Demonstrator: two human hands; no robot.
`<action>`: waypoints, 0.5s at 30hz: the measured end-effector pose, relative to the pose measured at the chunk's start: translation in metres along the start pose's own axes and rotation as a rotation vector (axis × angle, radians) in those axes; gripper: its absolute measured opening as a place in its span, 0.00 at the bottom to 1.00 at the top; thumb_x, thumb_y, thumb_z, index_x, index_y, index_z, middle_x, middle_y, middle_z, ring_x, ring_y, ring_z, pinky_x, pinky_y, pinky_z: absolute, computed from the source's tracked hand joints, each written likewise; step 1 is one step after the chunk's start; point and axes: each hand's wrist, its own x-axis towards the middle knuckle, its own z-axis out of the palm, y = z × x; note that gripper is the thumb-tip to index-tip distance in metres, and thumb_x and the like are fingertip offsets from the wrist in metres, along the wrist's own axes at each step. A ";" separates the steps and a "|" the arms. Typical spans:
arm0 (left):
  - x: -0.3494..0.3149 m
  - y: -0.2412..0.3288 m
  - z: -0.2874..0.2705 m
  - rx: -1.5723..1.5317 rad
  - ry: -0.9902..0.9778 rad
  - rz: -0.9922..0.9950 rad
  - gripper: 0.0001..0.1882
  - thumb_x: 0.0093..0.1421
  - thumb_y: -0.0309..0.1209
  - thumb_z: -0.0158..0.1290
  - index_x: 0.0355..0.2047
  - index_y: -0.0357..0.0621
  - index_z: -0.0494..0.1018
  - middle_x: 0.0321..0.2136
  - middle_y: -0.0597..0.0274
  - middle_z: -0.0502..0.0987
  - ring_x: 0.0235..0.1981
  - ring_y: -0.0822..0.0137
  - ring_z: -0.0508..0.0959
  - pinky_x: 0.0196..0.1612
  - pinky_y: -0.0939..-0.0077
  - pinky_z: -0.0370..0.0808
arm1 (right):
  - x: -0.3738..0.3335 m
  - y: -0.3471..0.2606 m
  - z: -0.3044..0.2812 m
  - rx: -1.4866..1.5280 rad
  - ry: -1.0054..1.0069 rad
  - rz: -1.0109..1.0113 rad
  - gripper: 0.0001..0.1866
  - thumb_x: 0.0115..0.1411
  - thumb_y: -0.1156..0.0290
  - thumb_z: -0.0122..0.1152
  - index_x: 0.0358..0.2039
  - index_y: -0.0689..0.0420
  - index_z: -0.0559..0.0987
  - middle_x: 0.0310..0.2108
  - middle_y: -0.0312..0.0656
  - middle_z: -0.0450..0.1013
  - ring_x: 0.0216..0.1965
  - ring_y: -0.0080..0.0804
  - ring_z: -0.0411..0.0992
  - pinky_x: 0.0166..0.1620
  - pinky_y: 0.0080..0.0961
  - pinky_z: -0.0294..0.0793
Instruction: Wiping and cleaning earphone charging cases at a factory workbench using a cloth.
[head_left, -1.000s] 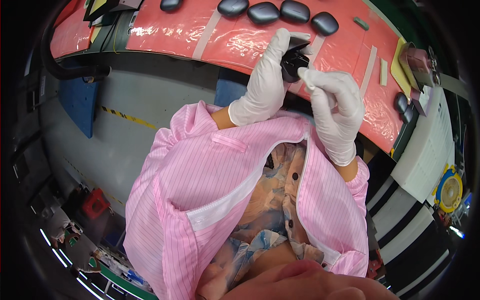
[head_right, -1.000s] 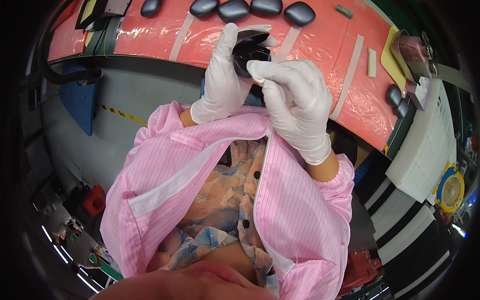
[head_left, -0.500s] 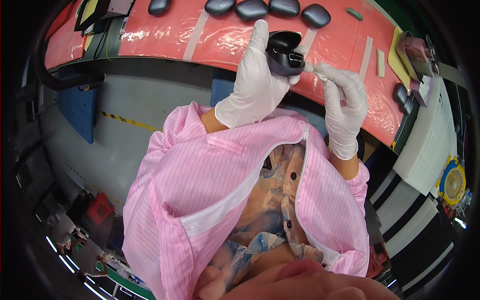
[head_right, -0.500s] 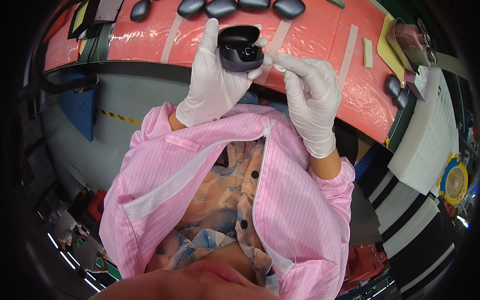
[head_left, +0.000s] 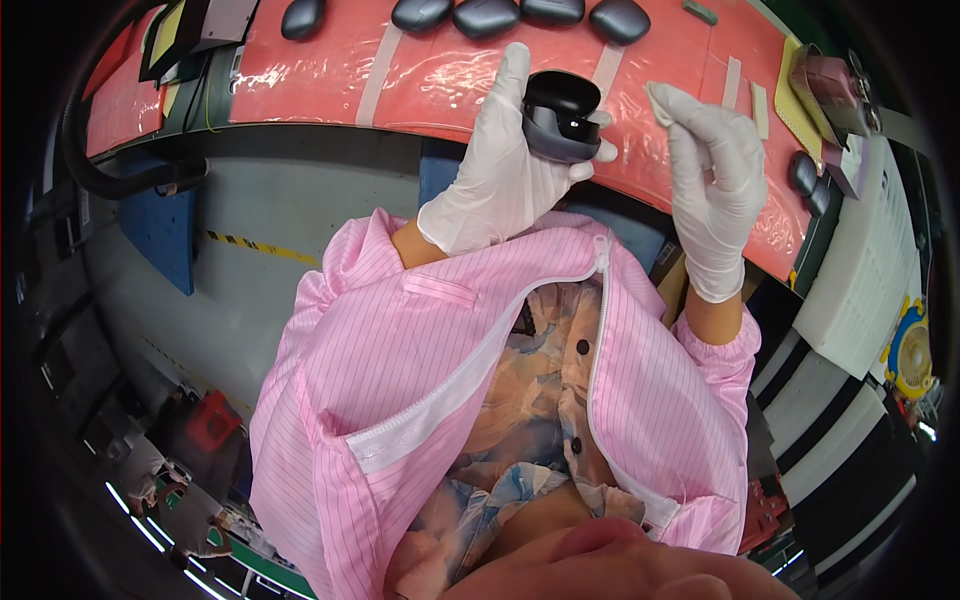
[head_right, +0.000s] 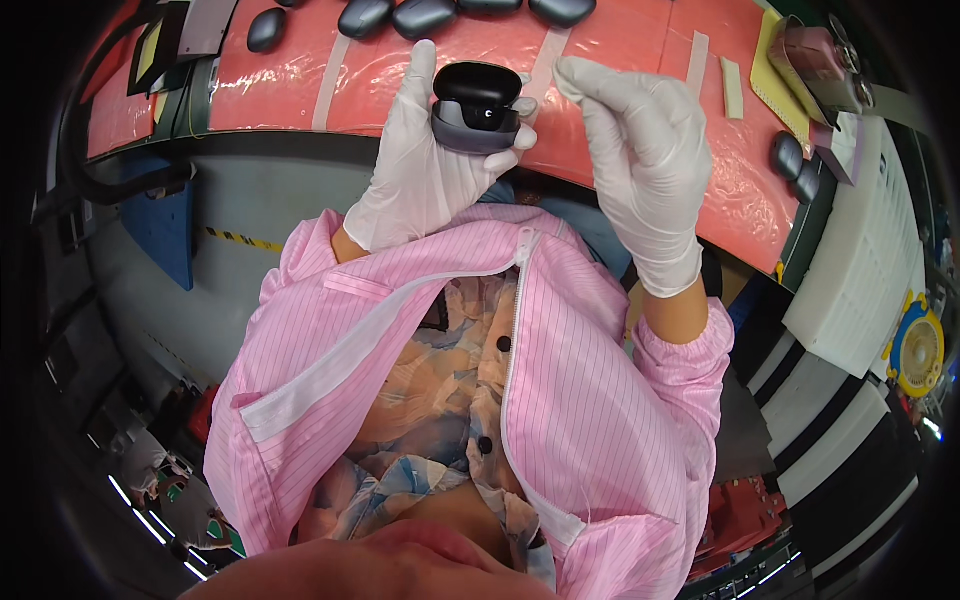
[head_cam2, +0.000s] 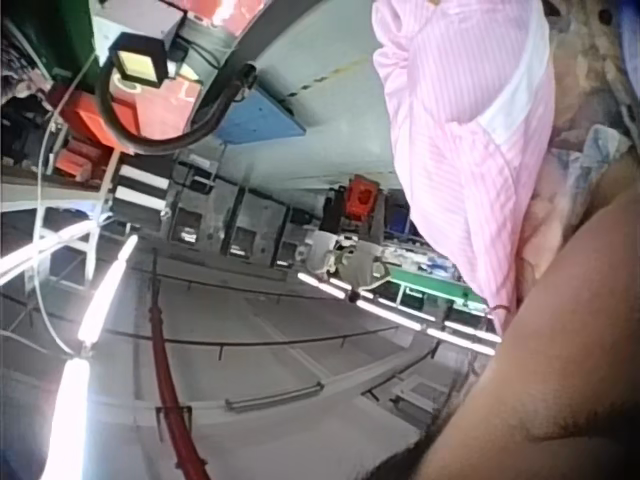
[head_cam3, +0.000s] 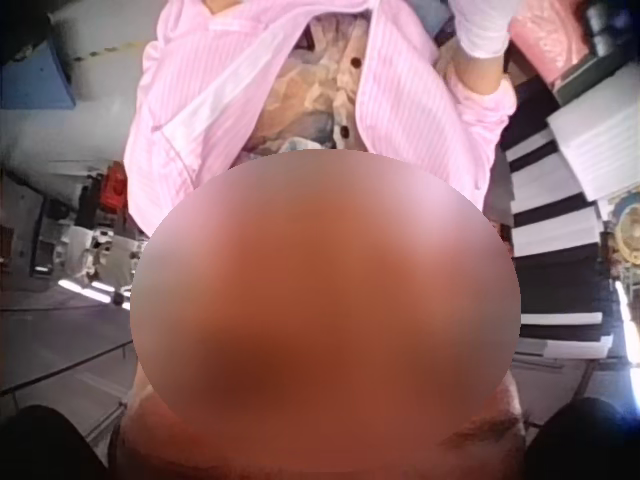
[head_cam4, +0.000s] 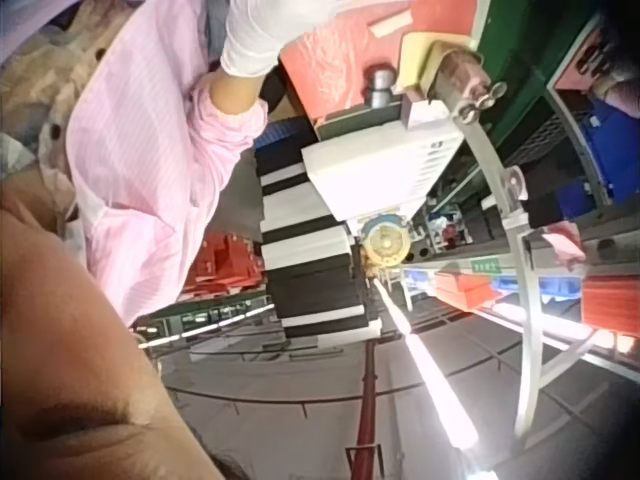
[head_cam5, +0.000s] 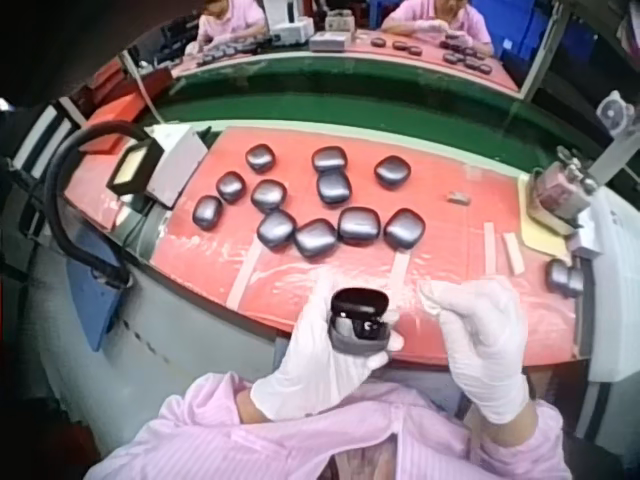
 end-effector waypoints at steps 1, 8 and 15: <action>0.000 0.001 0.002 -0.023 -0.018 -0.044 0.32 0.66 0.57 0.34 0.42 0.39 0.71 0.33 0.56 0.77 0.30 0.63 0.78 0.27 0.75 0.75 | 0.007 0.006 -0.004 -0.019 -0.010 -0.103 0.15 0.47 0.81 0.64 0.37 0.55 0.81 0.29 0.38 0.72 0.34 0.32 0.71 0.37 0.25 0.70; 0.004 -0.004 0.008 0.183 0.163 -0.039 0.30 0.64 0.60 0.36 0.34 0.45 0.69 0.28 0.63 0.73 0.26 0.62 0.77 0.23 0.74 0.67 | 0.025 0.011 0.015 -0.378 -0.333 -0.440 0.13 0.43 0.71 0.64 0.33 0.49 0.81 0.32 0.38 0.72 0.36 0.40 0.71 0.40 0.35 0.70; 0.008 0.000 0.002 -0.074 0.120 -0.202 0.33 0.64 0.61 0.36 0.41 0.39 0.69 0.32 0.54 0.74 0.29 0.57 0.78 0.25 0.75 0.72 | 0.043 0.025 -0.005 -0.231 -0.140 -0.314 0.18 0.43 0.80 0.63 0.36 0.47 0.82 0.26 0.37 0.69 0.32 0.37 0.69 0.34 0.31 0.69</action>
